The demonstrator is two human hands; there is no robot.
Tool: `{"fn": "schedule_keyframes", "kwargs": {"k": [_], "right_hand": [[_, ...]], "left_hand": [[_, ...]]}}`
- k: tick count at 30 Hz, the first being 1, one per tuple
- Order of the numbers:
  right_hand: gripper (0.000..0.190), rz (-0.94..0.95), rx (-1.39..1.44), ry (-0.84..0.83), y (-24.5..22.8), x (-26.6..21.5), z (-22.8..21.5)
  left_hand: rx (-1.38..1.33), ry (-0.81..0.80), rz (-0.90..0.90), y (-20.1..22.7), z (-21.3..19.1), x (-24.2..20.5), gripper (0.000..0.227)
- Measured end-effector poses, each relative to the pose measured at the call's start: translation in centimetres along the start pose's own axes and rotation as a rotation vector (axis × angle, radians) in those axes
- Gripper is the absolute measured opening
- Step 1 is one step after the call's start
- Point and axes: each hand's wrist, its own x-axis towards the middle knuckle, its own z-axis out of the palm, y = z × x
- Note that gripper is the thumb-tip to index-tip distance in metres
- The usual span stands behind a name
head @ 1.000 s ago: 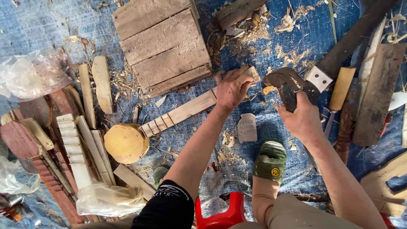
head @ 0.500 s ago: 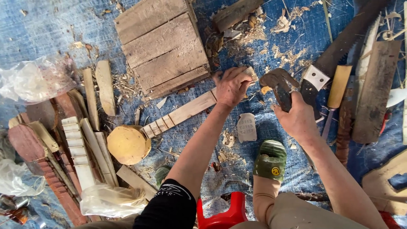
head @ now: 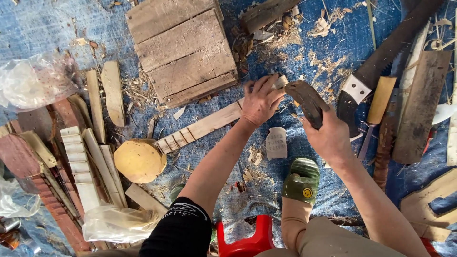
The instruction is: The person is using a hammer to drive small metal pins into the neck of a wooden stringed instrument and then tapping the wood to adjust its position.
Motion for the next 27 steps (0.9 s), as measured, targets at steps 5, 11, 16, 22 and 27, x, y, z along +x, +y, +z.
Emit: {"fn": "schedule_keyframes", "kwargs": {"k": [5,11,16,22,27], "right_hand": [[0.038,-0.131,-0.095,0.054,2.2,-0.7,2.4],[0.046,-0.176,-0.165,0.182,5.1,-0.5,3.6],[0.038,-0.163,-0.126,0.232,4.3,-1.0,2.9],[0.033,-0.113,-0.183,0.067,6.5,0.7,4.5],[0.042,0.193,-0.026,-0.056,3.0,0.0,2.1]], "left_hand": [[0.006,0.004,0.022,-1.0,1.6,-0.9,0.015],[-0.011,-0.003,0.005,-0.8,1.4,-1.1,0.015],[-0.04,0.01,-0.002,-0.9,2.0,-1.3,0.016],[-0.034,-0.003,-0.01,-0.8,1.4,-1.0,0.013],[0.063,-0.118,-0.033,-0.8,1.0,-1.0,0.045]]}}
